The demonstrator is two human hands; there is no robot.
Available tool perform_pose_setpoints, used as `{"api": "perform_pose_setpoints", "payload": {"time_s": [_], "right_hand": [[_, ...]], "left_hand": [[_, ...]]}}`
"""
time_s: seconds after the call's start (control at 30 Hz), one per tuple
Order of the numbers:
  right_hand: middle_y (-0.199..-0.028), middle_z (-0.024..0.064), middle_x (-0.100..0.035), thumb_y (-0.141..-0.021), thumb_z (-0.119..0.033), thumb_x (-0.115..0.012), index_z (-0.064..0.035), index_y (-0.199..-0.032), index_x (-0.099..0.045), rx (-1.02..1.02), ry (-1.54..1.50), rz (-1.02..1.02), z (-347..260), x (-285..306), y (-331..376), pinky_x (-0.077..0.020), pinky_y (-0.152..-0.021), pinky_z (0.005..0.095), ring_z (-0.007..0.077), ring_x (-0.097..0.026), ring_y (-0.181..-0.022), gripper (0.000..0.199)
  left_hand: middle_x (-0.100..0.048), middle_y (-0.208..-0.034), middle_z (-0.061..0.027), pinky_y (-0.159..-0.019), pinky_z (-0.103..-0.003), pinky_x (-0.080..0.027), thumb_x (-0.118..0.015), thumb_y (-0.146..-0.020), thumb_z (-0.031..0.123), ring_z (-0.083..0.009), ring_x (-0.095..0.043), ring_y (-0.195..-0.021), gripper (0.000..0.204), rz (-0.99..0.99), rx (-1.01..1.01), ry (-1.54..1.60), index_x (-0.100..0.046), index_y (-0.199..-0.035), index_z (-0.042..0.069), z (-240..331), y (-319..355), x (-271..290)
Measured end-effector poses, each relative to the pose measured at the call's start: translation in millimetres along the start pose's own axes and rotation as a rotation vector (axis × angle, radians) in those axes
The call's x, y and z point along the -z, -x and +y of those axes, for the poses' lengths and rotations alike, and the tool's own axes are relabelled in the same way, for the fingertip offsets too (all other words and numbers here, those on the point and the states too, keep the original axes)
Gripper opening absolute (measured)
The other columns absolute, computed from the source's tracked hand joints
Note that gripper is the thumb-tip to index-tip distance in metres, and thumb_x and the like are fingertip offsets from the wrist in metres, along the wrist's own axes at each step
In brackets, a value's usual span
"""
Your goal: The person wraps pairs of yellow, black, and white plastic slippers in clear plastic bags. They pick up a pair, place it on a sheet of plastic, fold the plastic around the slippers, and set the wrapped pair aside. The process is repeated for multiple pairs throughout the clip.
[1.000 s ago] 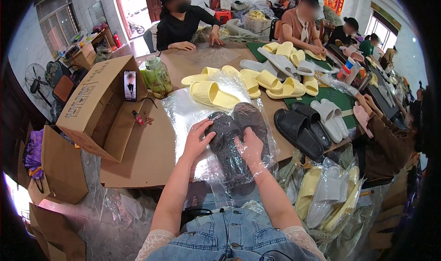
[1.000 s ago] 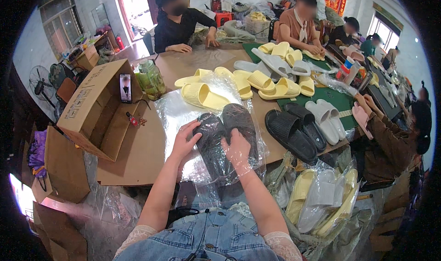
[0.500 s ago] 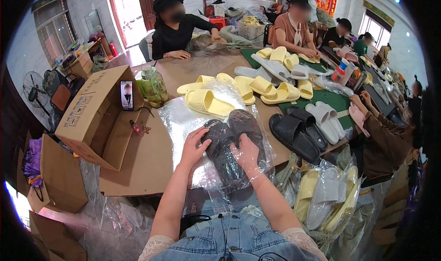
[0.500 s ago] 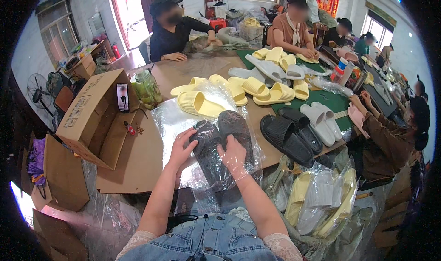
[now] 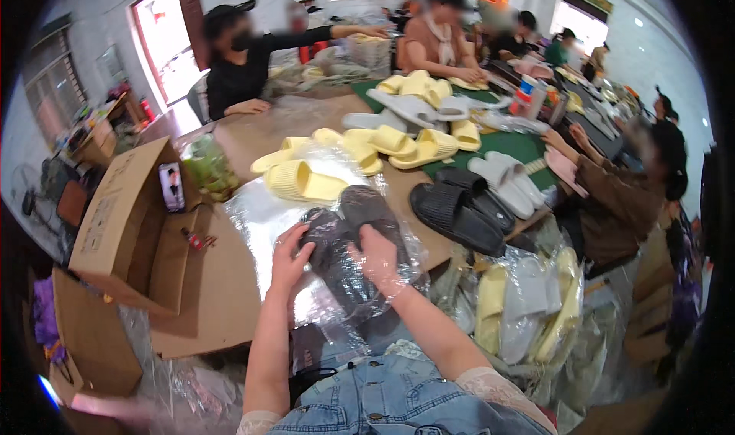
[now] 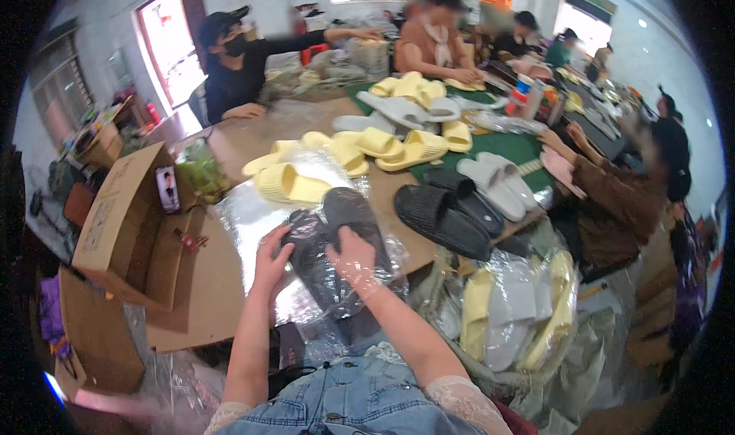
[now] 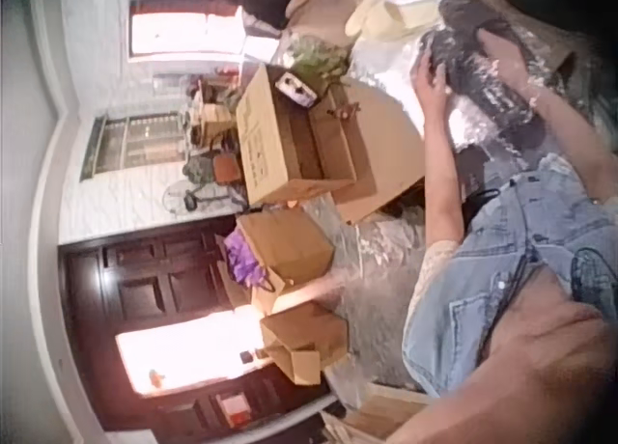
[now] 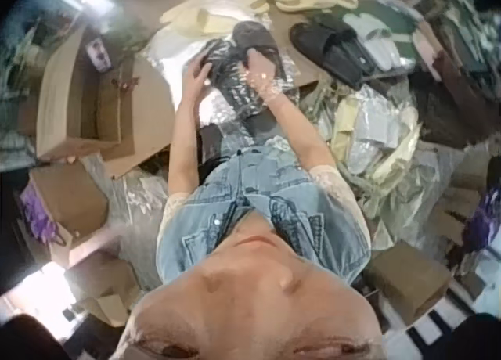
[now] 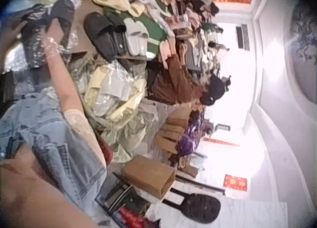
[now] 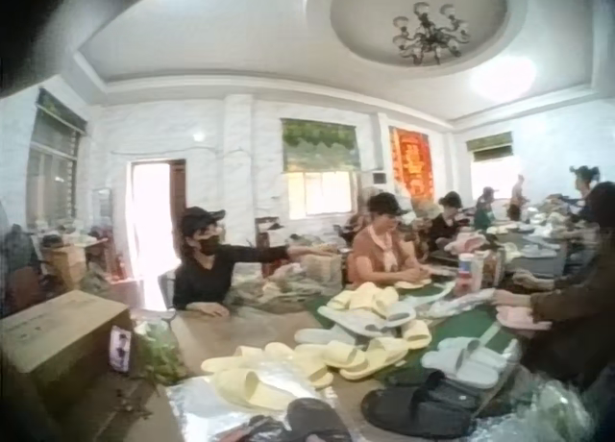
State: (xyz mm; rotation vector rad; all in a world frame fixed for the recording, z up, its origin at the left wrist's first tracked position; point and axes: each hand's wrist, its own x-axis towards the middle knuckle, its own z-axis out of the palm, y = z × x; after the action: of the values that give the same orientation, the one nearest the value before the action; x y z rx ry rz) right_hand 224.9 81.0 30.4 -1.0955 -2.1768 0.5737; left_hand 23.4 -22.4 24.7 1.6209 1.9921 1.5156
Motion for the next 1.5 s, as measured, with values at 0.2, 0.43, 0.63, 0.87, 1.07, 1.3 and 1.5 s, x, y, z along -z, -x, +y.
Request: {"api": "perform_pose_setpoints", "payload": {"time_s": [0.2,0.43,0.63,0.87,1.07,1.3,1.5], "right_hand": [[-0.098,0.0189,-0.065,-0.084,-0.035,-0.068,-0.0044,-0.104,-0.051,-0.025,-0.013,-0.045,-4,6,-2,-0.0511,-0.078,0.0498,0.0397,-0.065,-0.091,0.04],[-0.099,0.0188,-0.064,-0.085,-0.035,-0.067,-0.0038,-0.106,-0.051,-0.021,-0.042,-0.019,-2,2,2,-0.0517,-0.079,0.0487,0.0393,-0.065,-0.092,0.041],[-0.097,0.0181,-0.064,-0.085,-0.034,-0.067,-0.0041,-0.105,-0.051,0.005,-0.024,0.023,2,-3,2,-0.0518,-0.078,0.0485,0.0387,-0.065,-0.091,0.04],[-0.096,0.0155,-0.065,-0.085,-0.035,-0.068,-0.0048,-0.105,-0.053,0.0,-0.022,0.011,-2,-1,2,-0.0518,-0.077,0.0479,0.0376,-0.065,-0.09,0.039],[-0.094,0.0156,-0.065,-0.086,-0.036,-0.067,-0.0054,-0.104,-0.052,0.012,-0.017,0.028,2,-3,3,-0.0515,-0.076,0.0483,0.0379,-0.065,-0.089,0.039],[-0.095,0.016,-0.066,-0.087,-0.036,-0.067,-0.0052,-0.103,-0.052,0.007,-0.002,0.011,-1,1,1,-0.0518,-0.075,0.0481,0.0377,-0.065,-0.088,0.038],[-0.099,0.0175,-0.065,-0.085,-0.035,-0.067,-0.0042,-0.105,-0.052,-0.01,-0.006,-0.025,-2,2,0,-0.052,-0.077,0.0483,0.0386,-0.065,-0.091,0.039]], "left_hand": [[-0.059,-0.136,-0.0162,-0.109,-0.041,-0.039,-0.071,-0.084,0.016,-0.0321,-0.053,-0.126,0.043,0.008,-0.011,0.0,-0.066,-0.126,0.008,0,0,2],[-0.056,-0.139,-0.0159,-0.113,-0.04,-0.035,-0.065,-0.087,0.011,-0.0305,-0.049,-0.132,0.042,-0.037,0.032,0.0,-0.063,-0.129,0.007,5,0,2],[-0.057,-0.138,-0.0158,-0.111,-0.04,-0.038,-0.07,-0.086,0.012,-0.0311,-0.051,-0.129,0.042,-0.016,0.014,0.017,-0.065,-0.127,0.009,10,-1,2],[-0.057,-0.138,-0.0165,-0.112,-0.041,-0.036,-0.065,-0.087,0.01,-0.0307,-0.049,-0.131,0.041,-0.025,0.008,-0.018,-0.063,-0.128,0.006,8,1,5],[-0.057,-0.138,-0.0161,-0.112,-0.041,-0.037,-0.067,-0.086,0.01,-0.0311,-0.05,-0.13,0.043,-0.021,0.001,-0.008,-0.064,-0.128,0.007,9,1,3],[-0.057,-0.138,-0.0158,-0.111,-0.041,-0.038,-0.07,-0.085,0.014,-0.0322,-0.051,-0.128,0.043,-0.016,0.005,0.001,-0.065,-0.127,0.01,3,0,3],[-0.057,-0.138,-0.0159,-0.111,-0.041,-0.038,-0.071,-0.085,0.016,-0.032,-0.051,-0.129,0.043,-0.018,0.022,0.003,-0.065,-0.127,0.008,1,0,3]]}}
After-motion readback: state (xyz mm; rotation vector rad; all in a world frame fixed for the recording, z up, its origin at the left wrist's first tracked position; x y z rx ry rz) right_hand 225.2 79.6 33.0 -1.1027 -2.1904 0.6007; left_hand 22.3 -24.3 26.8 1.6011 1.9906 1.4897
